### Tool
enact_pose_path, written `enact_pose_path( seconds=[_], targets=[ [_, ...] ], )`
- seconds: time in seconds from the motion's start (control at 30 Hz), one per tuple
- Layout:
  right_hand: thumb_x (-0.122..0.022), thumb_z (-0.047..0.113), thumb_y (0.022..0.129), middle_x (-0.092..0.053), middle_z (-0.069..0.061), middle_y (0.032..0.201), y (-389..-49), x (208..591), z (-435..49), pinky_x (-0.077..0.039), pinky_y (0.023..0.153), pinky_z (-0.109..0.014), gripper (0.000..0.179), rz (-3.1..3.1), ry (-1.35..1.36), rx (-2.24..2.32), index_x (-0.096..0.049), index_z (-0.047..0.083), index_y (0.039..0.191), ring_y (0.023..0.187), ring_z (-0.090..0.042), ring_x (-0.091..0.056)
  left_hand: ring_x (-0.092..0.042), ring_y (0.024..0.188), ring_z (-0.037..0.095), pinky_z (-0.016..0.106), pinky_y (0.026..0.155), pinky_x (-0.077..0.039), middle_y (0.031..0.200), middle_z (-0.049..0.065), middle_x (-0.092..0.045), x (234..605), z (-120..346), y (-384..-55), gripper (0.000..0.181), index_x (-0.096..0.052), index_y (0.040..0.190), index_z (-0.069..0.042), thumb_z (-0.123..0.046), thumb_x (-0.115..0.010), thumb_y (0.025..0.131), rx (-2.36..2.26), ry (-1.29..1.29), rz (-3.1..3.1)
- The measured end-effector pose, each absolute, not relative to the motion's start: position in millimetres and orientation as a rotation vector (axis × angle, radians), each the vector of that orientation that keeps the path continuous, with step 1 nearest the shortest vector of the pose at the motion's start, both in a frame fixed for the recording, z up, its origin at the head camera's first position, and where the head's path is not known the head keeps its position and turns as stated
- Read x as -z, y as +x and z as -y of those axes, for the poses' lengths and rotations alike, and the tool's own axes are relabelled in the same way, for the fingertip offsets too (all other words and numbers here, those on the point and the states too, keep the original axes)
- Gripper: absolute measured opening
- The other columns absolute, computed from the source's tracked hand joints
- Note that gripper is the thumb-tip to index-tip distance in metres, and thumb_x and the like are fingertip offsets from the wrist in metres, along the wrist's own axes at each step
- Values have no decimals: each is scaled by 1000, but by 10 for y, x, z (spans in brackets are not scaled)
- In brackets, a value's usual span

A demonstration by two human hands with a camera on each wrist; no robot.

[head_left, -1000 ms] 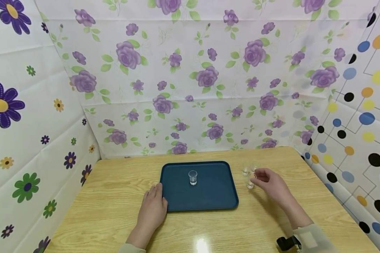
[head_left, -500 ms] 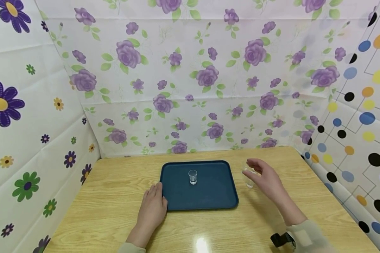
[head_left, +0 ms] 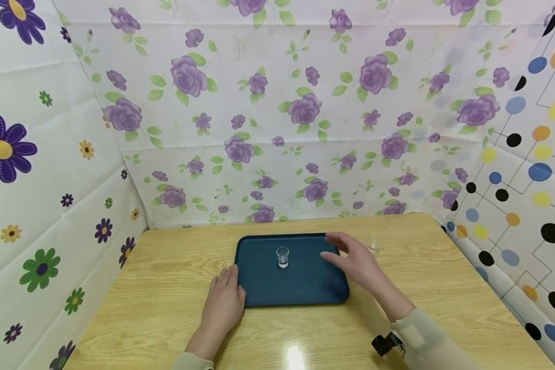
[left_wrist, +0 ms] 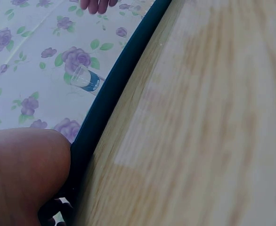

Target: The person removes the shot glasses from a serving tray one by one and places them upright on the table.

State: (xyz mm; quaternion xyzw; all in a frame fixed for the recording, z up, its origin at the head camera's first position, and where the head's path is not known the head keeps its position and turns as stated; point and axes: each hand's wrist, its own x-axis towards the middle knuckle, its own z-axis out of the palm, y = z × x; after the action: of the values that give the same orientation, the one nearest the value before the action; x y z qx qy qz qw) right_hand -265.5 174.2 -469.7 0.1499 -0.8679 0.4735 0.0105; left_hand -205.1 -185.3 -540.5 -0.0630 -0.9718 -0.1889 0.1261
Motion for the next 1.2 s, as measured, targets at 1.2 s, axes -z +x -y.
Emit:
enact_pose_path(
  seconds=[1.2],
  targets=[
    [-81, 35, 105, -57, -11, 161, -2960, 5024, -833, -55, 113, -54, 71, 2808, 523, -1528, -51, 11, 165, 145, -34, -58, -44, 155, 49, 64, 129, -32, 162, 31, -51, 5380, 1846, -2058, 56, -48, 160, 13, -7, -61, 109, 568, -179, 2829]
  ],
)
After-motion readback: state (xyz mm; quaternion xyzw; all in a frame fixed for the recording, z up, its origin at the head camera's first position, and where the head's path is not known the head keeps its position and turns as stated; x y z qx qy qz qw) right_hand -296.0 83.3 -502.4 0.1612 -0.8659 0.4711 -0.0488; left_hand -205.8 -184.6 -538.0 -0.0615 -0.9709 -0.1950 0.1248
